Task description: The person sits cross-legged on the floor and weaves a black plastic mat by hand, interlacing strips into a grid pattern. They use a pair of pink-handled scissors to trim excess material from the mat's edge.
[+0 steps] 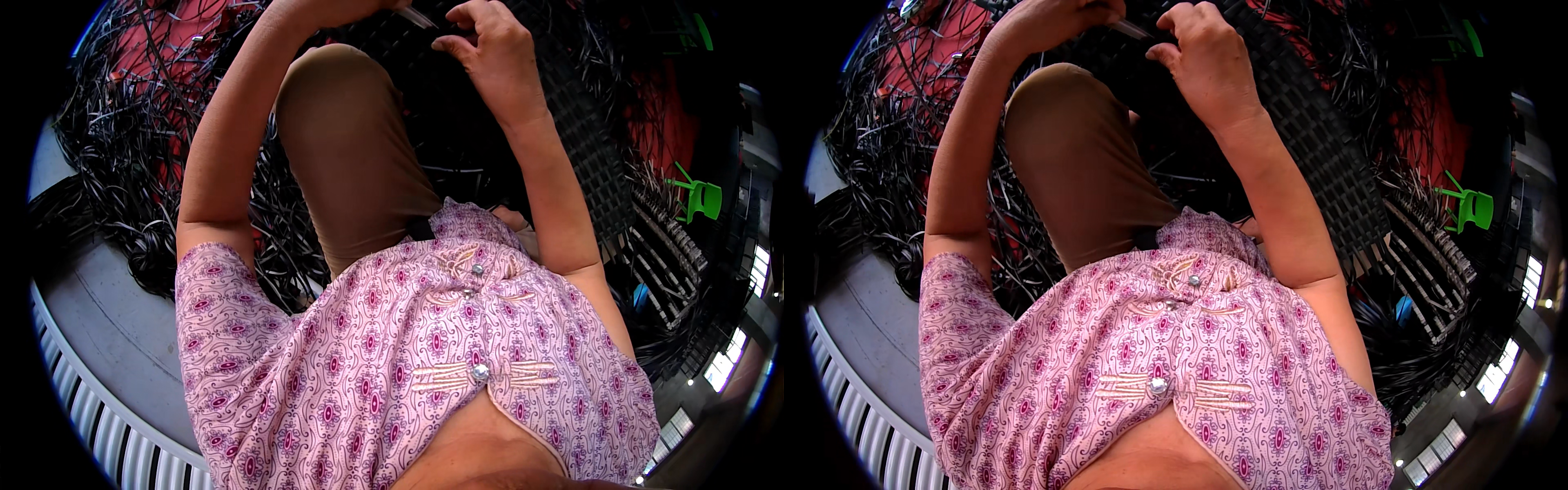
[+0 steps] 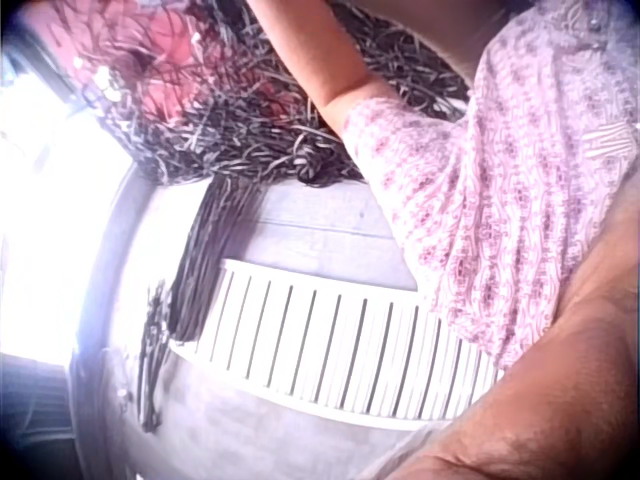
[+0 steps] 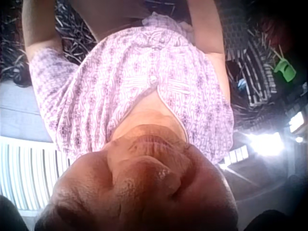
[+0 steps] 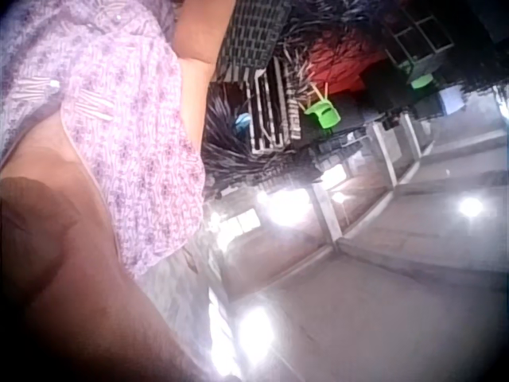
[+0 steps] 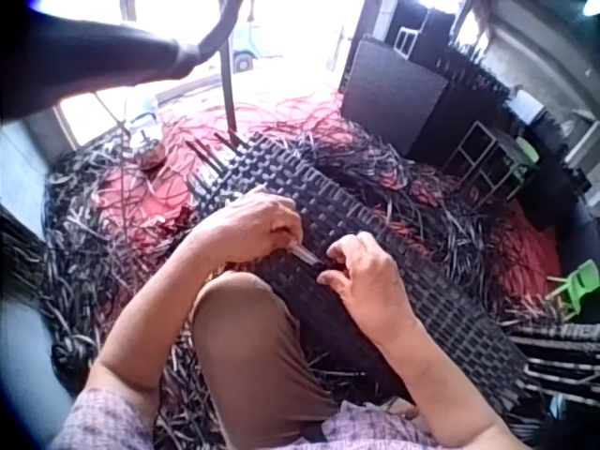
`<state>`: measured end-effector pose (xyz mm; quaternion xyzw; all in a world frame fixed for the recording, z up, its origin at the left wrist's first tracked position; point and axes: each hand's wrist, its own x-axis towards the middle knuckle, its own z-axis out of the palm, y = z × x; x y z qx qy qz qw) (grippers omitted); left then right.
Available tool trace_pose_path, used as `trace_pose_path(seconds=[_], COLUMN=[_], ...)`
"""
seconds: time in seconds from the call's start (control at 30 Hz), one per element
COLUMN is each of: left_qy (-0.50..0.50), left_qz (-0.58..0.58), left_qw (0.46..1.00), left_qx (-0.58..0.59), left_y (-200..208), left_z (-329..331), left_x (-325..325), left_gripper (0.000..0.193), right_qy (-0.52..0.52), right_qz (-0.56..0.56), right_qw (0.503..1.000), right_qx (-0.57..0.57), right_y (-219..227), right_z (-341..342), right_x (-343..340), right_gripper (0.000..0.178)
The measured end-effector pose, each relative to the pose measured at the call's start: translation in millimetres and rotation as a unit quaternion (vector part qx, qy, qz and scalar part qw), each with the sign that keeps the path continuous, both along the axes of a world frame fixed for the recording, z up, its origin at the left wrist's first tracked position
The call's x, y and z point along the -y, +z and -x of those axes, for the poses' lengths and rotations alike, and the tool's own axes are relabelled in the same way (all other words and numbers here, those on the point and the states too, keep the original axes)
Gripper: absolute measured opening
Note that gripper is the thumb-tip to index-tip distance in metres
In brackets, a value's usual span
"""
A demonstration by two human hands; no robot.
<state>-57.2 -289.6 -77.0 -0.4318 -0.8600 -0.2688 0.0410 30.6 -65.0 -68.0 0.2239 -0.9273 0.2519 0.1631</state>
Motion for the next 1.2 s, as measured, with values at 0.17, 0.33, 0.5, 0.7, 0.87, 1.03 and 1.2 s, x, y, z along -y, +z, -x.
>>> trace_pose_path(seconds=[0.17,0.33,0.5,0.7,0.87,1.03,1.2], left_qy=[0.004,0.040,0.086,0.099,0.108,0.127,0.200], left_qz=[0.001,0.036,0.075,0.067,0.031,0.054,0.046], left_qw=[1.000,0.999,0.993,0.978,0.974,0.969,0.972], left_qx=[0.021,-0.006,-0.031,-0.173,-0.197,-0.205,-0.112], left_y=[4,9,21,10,15,15,6], left_z=[0,-6,-19,-35,-52,-52,-53], left_x=[1,-1,-6,-17,-12,-7,19], left_gripper=[0.010,0.010,0.009,0.005,0.004,0.004,0.004], right_qy=[0.014,0.003,-0.017,-0.019,0.020,0.035,0.083], right_qz=[-0.042,-0.066,-0.088,-0.045,-0.051,-0.048,-0.098], right_qw=[0.999,0.998,0.994,0.998,0.998,0.998,0.991], right_qx=[-0.012,-0.009,-0.057,-0.041,-0.004,-0.008,-0.044], right_y=[-1,-8,-13,-16,-13,-11,-2], right_z=[-3,-1,4,1,8,12,7], right_x=[2,4,7,3,-3,-9,-2], right_gripper=[0.022,0.015,0.009,0.012,0.016,0.015,0.016])
